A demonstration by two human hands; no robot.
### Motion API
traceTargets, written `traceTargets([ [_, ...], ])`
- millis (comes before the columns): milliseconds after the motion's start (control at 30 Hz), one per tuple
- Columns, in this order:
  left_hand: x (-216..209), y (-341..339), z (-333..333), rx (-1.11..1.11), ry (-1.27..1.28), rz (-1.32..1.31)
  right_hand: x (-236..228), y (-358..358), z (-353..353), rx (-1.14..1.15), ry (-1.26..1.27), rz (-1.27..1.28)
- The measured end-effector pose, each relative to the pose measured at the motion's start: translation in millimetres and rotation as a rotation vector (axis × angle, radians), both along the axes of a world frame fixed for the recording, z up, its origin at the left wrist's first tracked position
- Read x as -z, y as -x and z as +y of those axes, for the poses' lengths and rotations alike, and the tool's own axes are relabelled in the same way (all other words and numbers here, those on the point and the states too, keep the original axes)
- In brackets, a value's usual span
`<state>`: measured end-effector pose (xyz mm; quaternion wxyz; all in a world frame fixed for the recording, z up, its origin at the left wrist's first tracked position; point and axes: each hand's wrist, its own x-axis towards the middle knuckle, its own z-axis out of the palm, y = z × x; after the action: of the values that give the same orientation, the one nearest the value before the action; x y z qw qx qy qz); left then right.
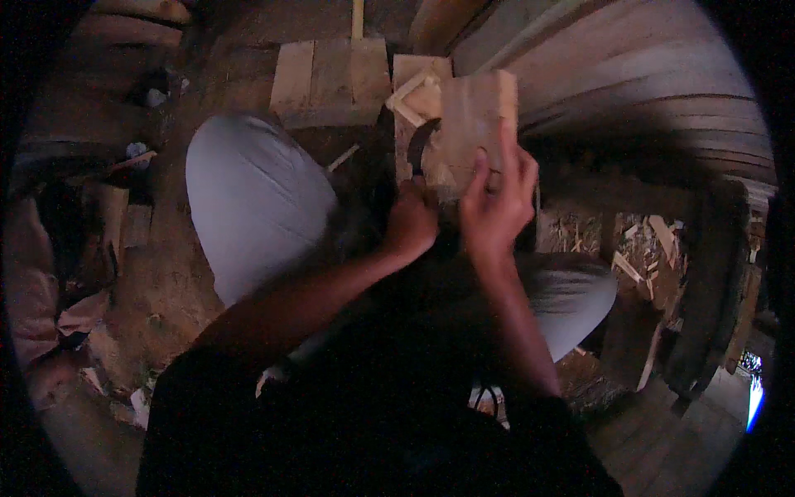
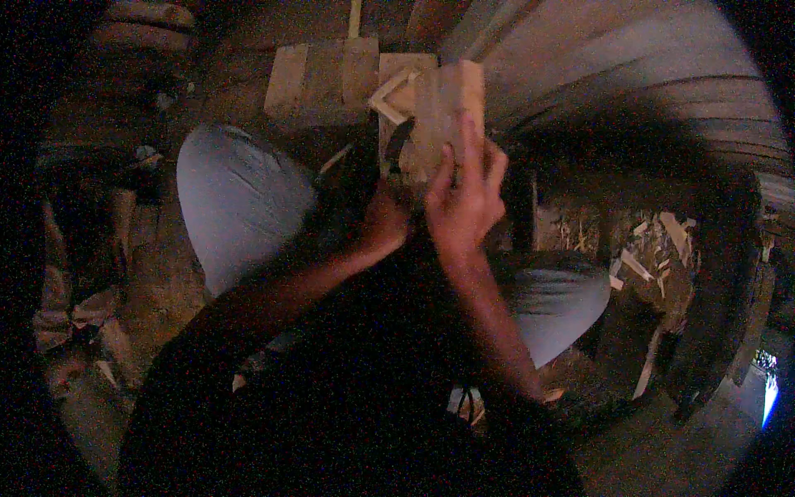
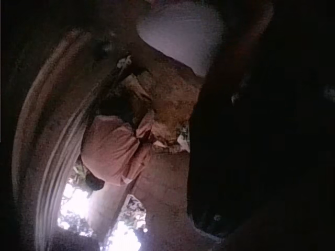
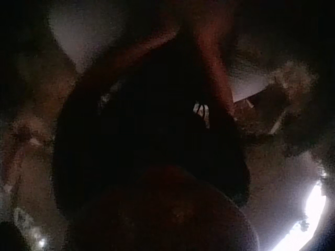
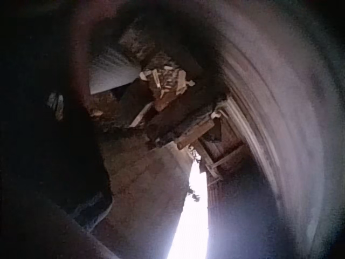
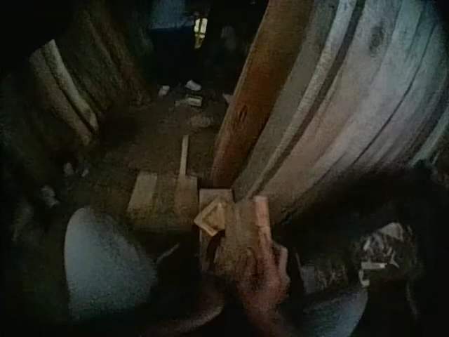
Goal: The person sits on the ground and uses a curved knife to carve and shape a small wooden box. They repeatedly smooth the edges and surfaces, then place the finished box into a red bag held by another person.
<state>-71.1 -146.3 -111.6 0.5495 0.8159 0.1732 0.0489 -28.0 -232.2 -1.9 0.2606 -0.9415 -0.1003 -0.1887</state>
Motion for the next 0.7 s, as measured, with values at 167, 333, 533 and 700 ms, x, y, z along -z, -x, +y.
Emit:
traceTargets([
  [167,-6.1,-3.2,3.9,0.037,0.263,0.177,-18.0,-6.4,6.6,0.025,-0.093,-0.042],
  [333,-25.4,-2.6,10.6,0.004,0.545,0.255,-25.3,-25.3,-6.1,0.085,-0.206,-0.196],
  [533,-88.5,-9.1,53.8,0.042,0.728,0.593,-5.5,-37.4,-15.1,0.085,-0.033,-0.016],
  [700,-100.3,-21.3,103.9,0.063,0.825,0.645,-2.6,-46.8,-16.1,0.105,-0.047,0.039],
])
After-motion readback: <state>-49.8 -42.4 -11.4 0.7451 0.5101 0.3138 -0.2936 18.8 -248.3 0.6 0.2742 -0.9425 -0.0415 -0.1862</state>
